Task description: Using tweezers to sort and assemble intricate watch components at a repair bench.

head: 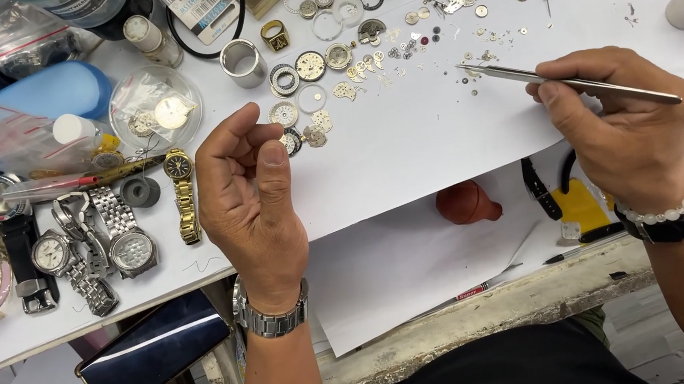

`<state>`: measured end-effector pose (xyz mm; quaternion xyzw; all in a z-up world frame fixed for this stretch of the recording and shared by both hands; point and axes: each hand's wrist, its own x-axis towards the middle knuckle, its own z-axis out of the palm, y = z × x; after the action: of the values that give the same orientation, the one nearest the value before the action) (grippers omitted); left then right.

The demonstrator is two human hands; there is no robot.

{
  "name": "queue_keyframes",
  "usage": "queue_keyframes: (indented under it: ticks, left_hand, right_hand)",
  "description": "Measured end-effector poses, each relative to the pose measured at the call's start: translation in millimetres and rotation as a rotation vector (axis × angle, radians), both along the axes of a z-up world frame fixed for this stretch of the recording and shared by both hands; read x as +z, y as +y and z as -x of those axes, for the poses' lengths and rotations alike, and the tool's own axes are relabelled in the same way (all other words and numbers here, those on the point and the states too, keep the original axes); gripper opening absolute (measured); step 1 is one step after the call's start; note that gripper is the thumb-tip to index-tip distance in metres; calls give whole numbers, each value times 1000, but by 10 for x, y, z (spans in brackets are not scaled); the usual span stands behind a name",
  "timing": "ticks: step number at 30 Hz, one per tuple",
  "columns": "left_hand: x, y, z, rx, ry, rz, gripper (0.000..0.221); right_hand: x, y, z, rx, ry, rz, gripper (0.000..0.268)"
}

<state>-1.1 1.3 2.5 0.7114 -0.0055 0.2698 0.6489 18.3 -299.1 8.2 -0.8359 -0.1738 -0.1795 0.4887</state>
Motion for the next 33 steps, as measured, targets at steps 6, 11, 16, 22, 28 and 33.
queue_keyframes:
  ticks: [6, 11, 16, 22, 28, 33]
  left_hand:
    - [2, -1, 3, -5, 2, 9, 37]
    - [-5, 5, -3, -12, 1, 27, 37]
    - [-13, 6, 1, -17, -2, 31, 36]
    - [8, 4, 0, -4, 20, 13, 38]
    - [4, -2, 5, 1, 7, -11, 38]
    - [-16, -5, 5, -5, -18, -12, 34]
  right_hand:
    - [-14, 26, -10, 0, -55, 19, 8]
    - [23, 118, -99, -18, -113, 1, 10]
    - [33, 182, -190, -7, -141, -13, 10]
    - [-6, 83, -124, -2, -250, 6, 8]
    - [-170, 59, 297, -15, -222, 50, 15]
    - [-263, 255, 451, -15, -306, 99, 10]
